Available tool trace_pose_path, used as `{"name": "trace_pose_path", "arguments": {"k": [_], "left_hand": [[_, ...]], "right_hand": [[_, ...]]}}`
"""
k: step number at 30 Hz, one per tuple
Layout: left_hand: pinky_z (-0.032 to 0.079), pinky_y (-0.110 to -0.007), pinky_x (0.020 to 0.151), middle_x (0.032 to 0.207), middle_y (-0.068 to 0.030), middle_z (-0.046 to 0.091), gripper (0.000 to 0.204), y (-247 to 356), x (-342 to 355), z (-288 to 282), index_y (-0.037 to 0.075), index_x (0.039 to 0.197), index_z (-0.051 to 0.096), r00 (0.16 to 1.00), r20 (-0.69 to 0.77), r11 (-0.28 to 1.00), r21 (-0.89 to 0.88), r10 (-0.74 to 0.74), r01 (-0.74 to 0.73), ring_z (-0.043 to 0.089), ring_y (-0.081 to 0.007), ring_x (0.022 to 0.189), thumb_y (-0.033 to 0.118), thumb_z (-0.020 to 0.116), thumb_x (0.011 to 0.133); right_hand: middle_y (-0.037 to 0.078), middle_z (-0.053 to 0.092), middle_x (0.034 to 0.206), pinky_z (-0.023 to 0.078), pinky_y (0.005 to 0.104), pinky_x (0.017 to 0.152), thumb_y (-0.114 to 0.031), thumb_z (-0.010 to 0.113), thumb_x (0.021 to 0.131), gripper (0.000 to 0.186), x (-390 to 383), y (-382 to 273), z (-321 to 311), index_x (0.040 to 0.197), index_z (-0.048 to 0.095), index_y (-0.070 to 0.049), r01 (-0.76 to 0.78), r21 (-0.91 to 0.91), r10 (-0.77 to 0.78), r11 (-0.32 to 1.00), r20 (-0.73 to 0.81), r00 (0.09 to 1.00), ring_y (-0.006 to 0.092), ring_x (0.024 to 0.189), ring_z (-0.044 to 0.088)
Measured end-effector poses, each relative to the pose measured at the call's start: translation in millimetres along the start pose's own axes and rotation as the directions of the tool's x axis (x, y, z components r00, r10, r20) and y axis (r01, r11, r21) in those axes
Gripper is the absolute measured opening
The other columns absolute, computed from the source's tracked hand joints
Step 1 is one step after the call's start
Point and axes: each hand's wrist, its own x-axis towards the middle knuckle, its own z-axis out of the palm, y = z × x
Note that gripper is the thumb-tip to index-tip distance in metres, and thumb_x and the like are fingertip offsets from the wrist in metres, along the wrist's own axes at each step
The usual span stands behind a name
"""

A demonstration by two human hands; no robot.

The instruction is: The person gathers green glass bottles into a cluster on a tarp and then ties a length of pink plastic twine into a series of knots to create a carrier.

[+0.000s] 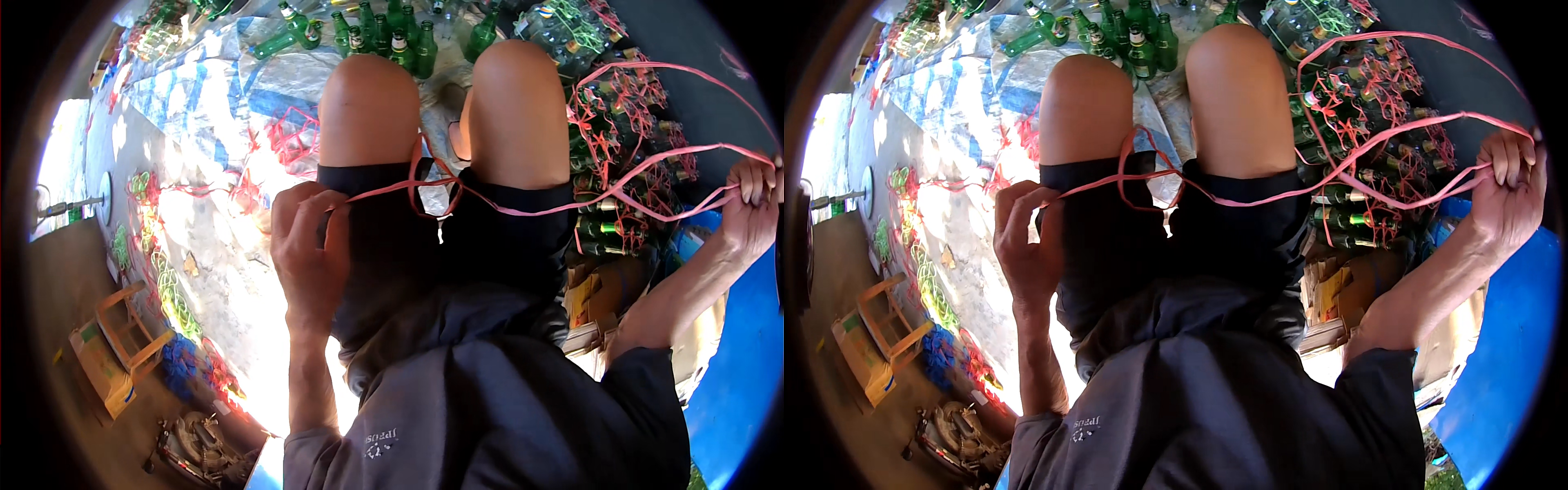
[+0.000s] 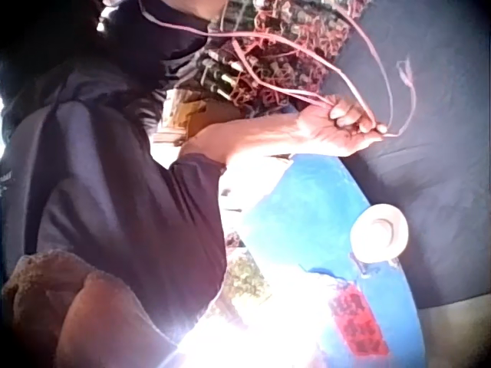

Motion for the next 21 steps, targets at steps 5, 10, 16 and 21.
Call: {"name": "trace_pose_path", "arguments": {"k": [5, 10, 16, 21], "left_hand": [[0.051, -0.034, 0.080, 0.096, -0.0121, 0.067, 0.008, -5.4, -1.6, -0.4, 0.002, 0.095, 0.065, 0.981, -0.093, 0.977, -0.146, -0.171, 0.157, 0.066, -0.0271, 0.090, -0.002, 0.066, 0.089], [0.049, -0.025, 0.083, 0.094, -0.0015, 0.069, 0.010, -31.0, -0.8, -18.1, 0.002, 0.102, 0.068, 0.912, -0.147, 0.829, -0.490, -0.384, 0.270, 0.063, -0.0091, 0.087, -0.002, 0.066, 0.094], [0.052, -0.027, 0.081, 0.092, -0.0062, 0.070, 0.010, -56.8, 1.8, -49.4, 0.001, 0.106, 0.067, 0.889, -0.187, 0.735, -0.645, -0.419, 0.210, 0.065, -0.0117, 0.085, 0.004, 0.062, 0.097], [0.048, -0.027, 0.075, 0.086, -0.0038, 0.069, 0.005, -84.7, -1.6, -86.0, 0.006, 0.100, 0.067, 0.813, -0.201, 0.616, -0.754, -0.546, 0.227, 0.059, -0.0107, 0.075, 0.005, 0.065, 0.096]], "right_hand": [[0.006, 0.045, 0.077, 0.028, 0.0283, 0.056, -0.011, 0.047, 0.104, 0.023, 3.1, -13.2, -15.8, 0.106, 0.055, 0.010, 0.040, -0.009, -0.040, 0.999, -0.002, 0.999, 0.0121, 0.058, 0.029], [0.006, 0.044, 0.077, 0.028, 0.0278, 0.056, -0.011, 0.046, 0.104, 0.023, 5.8, -20.0, -37.6, 0.105, 0.056, 0.010, 0.117, -0.101, -0.124, 0.988, -0.064, 0.990, 0.0118, 0.059, 0.030], [0.006, 0.044, 0.077, 0.027, 0.0269, 0.054, -0.010, 0.046, 0.104, 0.024, 9.9, -30.8, -74.1, 0.103, 0.058, 0.010, 0.062, -0.108, -0.069, 0.992, -0.068, 0.995, 0.0112, 0.058, 0.030], [0.006, 0.044, 0.076, 0.028, 0.0269, 0.053, -0.011, 0.046, 0.105, 0.024, 7.6, -27.2, -89.7, 0.103, 0.058, 0.009, 0.117, -0.203, -0.147, 0.972, -0.142, 0.979, 0.0105, 0.056, 0.032]]}}
